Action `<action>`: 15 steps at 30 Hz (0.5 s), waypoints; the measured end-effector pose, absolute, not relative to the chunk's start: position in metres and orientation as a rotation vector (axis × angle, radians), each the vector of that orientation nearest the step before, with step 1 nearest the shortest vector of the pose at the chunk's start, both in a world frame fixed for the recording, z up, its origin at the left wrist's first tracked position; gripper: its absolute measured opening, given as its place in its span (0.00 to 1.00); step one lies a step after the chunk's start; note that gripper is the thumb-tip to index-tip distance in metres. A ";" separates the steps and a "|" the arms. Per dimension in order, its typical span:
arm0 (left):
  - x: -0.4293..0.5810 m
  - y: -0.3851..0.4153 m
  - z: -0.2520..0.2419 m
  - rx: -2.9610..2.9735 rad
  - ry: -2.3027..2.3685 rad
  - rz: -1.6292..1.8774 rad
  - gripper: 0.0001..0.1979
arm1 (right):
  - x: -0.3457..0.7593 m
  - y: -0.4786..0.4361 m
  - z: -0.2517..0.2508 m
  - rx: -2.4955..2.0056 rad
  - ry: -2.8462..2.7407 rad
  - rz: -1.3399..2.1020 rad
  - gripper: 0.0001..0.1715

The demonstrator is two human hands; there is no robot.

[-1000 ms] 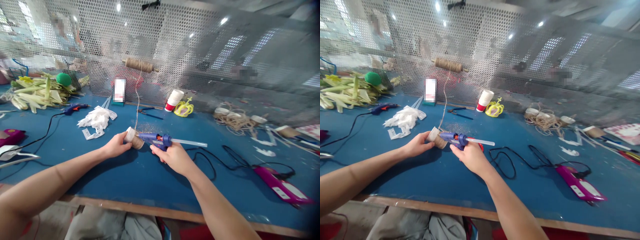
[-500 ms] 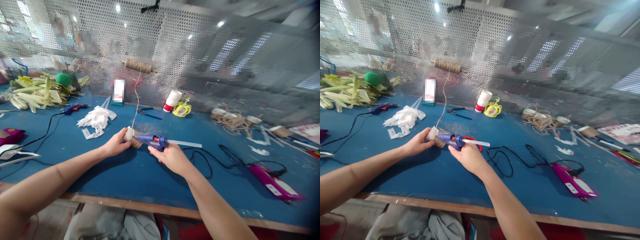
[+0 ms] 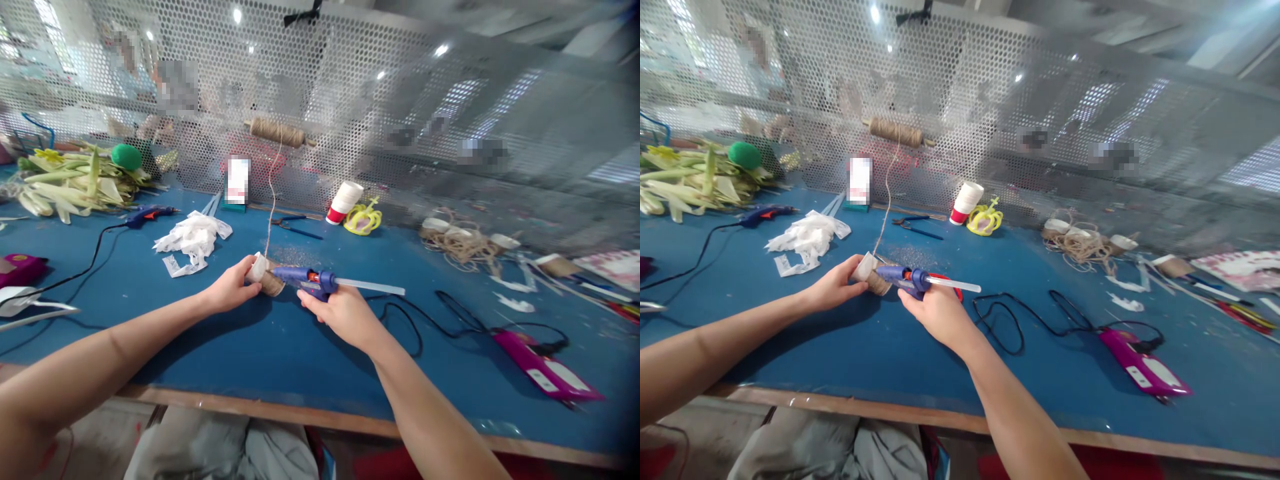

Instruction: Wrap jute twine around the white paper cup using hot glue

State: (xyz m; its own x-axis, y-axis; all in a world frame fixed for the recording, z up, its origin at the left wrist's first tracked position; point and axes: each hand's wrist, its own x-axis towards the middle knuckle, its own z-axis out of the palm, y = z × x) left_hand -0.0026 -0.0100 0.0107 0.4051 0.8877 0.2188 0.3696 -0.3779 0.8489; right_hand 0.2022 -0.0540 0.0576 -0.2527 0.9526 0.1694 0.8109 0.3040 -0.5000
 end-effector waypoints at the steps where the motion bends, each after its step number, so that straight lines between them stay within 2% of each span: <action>1: -0.003 -0.010 0.011 1.955 1.072 0.892 0.17 | 0.202 -0.054 0.058 -1.578 -2.130 0.429 0.14; 15: -0.005 -0.011 0.009 2.060 1.052 0.857 0.20 | 0.203 -0.049 0.062 -1.602 -2.060 0.504 0.17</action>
State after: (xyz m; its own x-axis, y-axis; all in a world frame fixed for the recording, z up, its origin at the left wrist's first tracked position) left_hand -0.0048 -0.0106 0.0092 0.4610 0.8515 0.2500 0.4175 -0.4567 0.7856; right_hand 0.2026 -0.0493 0.0617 -0.2002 0.9689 0.1454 0.7924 0.2474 -0.5576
